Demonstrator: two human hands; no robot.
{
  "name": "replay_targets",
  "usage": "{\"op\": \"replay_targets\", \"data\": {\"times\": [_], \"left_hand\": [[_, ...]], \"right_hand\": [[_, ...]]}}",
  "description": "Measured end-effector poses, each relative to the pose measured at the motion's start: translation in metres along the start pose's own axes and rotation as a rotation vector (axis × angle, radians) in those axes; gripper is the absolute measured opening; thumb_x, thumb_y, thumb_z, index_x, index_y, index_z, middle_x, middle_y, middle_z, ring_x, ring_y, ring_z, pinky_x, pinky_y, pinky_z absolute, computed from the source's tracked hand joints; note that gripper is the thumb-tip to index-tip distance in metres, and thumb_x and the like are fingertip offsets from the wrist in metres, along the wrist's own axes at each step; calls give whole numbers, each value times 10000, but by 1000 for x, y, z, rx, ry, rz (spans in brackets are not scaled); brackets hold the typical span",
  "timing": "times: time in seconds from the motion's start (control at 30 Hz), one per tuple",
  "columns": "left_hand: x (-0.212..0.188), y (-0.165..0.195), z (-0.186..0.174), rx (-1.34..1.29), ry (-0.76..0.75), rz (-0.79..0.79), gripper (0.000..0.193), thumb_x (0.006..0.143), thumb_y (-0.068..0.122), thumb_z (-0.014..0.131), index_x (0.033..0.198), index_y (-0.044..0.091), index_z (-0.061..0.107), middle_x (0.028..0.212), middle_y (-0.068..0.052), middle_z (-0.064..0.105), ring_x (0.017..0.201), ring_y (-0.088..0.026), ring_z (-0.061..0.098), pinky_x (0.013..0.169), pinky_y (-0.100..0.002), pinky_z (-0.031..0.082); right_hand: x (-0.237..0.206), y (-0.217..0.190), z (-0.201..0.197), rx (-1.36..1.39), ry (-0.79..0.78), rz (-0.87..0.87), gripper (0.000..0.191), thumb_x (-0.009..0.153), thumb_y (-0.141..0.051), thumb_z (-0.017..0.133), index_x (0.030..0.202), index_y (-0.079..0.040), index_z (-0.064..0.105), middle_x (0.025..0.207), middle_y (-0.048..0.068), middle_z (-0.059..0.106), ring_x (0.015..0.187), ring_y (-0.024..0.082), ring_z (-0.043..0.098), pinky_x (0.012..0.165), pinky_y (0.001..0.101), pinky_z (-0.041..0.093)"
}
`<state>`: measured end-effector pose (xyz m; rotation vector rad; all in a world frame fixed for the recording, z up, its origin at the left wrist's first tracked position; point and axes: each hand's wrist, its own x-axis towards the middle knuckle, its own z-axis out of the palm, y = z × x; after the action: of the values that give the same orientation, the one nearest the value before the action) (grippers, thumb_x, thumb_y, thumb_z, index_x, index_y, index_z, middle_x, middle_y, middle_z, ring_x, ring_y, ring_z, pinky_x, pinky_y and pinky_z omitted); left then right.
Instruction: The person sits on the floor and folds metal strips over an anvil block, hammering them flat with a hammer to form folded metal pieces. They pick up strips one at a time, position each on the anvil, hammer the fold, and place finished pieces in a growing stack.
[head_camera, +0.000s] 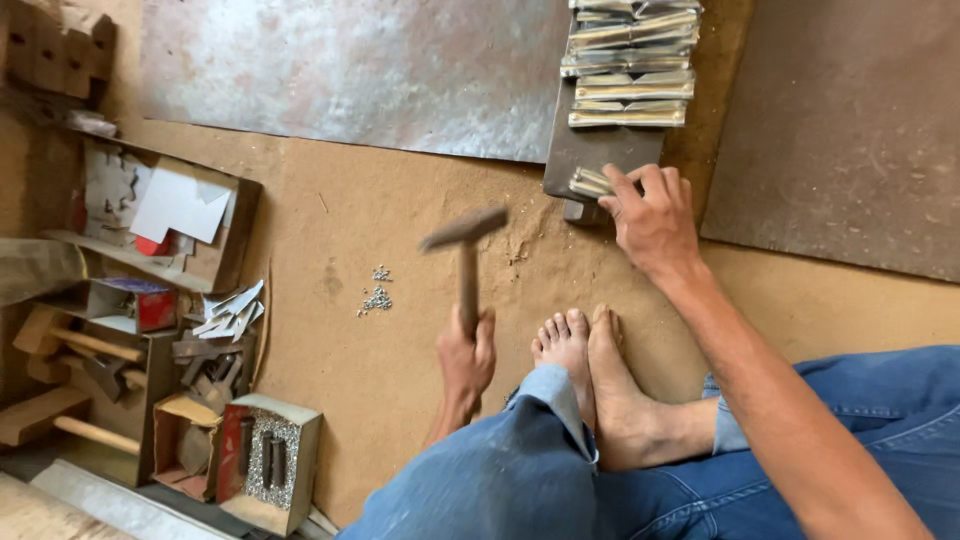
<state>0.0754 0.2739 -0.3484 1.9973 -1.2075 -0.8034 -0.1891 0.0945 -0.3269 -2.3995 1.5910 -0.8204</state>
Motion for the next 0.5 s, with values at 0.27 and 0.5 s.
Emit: {"op": "replay_targets", "data": {"times": [0.27, 0.5], "left_hand": [[-109, -123, -23, 143, 25, -705, 400, 924, 400, 691, 957, 1, 674, 786, -195, 684, 757, -311, 676, 691, -466, 525], [-168, -140, 0, 45, 71, -529, 500, 923, 354, 658, 1267, 12, 535, 1097, -307, 674, 1071, -490, 641, 885, -530, 523]], "right_hand": [[-77, 34, -16, 701, -90, 549, 194, 1113, -119, 572, 1268, -3, 564, 1080, 128, 665, 876, 217, 747, 688, 336, 557], [-123, 61, -22, 1006, -47, 1171, 178, 1127, -114, 501, 1254, -14, 577, 980, 111, 638, 787, 172, 716, 603, 314, 541]]}}
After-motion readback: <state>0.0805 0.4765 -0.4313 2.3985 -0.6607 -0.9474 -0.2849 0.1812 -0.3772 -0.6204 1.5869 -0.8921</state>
